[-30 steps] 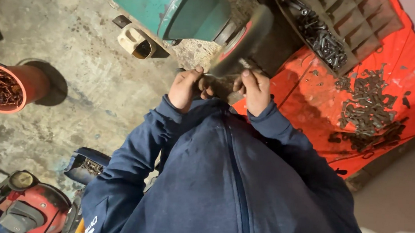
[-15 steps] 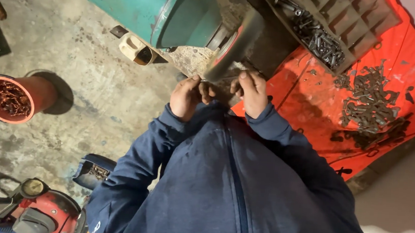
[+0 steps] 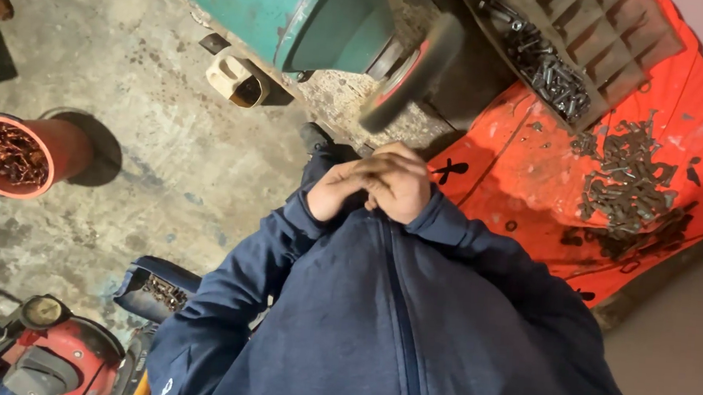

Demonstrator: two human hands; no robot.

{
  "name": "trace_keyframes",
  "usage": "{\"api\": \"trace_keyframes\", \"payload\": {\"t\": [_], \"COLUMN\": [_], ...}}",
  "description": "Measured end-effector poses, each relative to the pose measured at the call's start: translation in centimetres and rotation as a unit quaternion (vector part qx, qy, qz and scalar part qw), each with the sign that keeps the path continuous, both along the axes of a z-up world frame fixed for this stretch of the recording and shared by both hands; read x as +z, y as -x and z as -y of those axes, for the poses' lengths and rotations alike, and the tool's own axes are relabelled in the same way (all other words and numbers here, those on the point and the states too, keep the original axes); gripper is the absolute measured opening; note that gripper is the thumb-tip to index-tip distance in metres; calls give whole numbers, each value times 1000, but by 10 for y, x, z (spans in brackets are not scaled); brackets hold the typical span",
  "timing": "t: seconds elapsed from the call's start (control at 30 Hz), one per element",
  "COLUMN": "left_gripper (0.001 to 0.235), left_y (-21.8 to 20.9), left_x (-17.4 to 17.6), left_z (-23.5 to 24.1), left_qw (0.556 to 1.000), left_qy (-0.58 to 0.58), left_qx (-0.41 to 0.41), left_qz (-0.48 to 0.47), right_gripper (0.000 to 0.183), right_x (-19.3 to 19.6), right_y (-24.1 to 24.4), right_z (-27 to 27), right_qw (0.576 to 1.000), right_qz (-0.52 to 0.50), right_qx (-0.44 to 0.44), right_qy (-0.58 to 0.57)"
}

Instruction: Cleaning rust off metal bolts using a bench grinder with a wire wheel.

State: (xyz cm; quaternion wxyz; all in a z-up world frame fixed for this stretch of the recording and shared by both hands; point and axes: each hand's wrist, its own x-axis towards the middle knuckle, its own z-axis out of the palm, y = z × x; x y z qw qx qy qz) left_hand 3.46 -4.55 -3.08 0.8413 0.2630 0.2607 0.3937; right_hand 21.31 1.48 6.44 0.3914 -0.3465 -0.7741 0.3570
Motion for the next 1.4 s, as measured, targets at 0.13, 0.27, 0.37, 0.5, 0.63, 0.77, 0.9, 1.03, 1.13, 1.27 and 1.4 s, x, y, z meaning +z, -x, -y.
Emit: {"api": "trace_keyframes", "payload": {"t": [0.13, 0.27, 0.37, 0.5, 0.63, 0.77, 0.9, 1.03, 1.13, 1.27, 1.4], "left_gripper": [22, 22, 20, 23, 22, 21, 20, 18, 18, 20, 19], "left_y": [7, 5, -10, -18, -19, -22, -30, -32, -29, -27, -35], "left_x": [90, 61, 43, 48, 49, 50, 42, 42, 47, 49, 50], "left_z": [-31, -27, -26, -32, -33, -33, -29, -31, -35, -34, -32], "left_qw": [884, 922, 950, 972, 968, 970, 972, 970, 964, 970, 977], "left_qy": [-185, -160, -89, 21, 8, -5, 4, 60, 81, 58, 22], "left_qx": [63, 161, 177, 189, 194, 181, 181, 220, 237, 210, 191], "left_qz": [-426, -314, -240, -139, -160, -163, -151, -87, -87, -109, -97], "right_gripper": [17, 13, 12, 11, 11, 10, 9, 10, 14, 21, 33], "right_x": [10, 23, 22, 28, 26, 26, 19, 20, 15, -2, -20], "right_y": [-4, -3, -3, -6, -8, -12, -17, -14, -11, -22, -36], "right_z": [-10, -18, -21, -21, -20, -12, -8, -14, -18, -12, -7], "right_qw": [992, 987, 985, 984, 986, 989, 988, 988, 986, 978, 911], "right_qz": [118, 152, 162, 163, 152, 131, 127, 110, 109, 73, -39], "right_qx": [-40, -50, -59, -65, -65, -71, -83, -80, -75, -52, -32], "right_qy": [24, 11, -4, -7, -3, 7, 30, 68, 102, 188, 410]}}
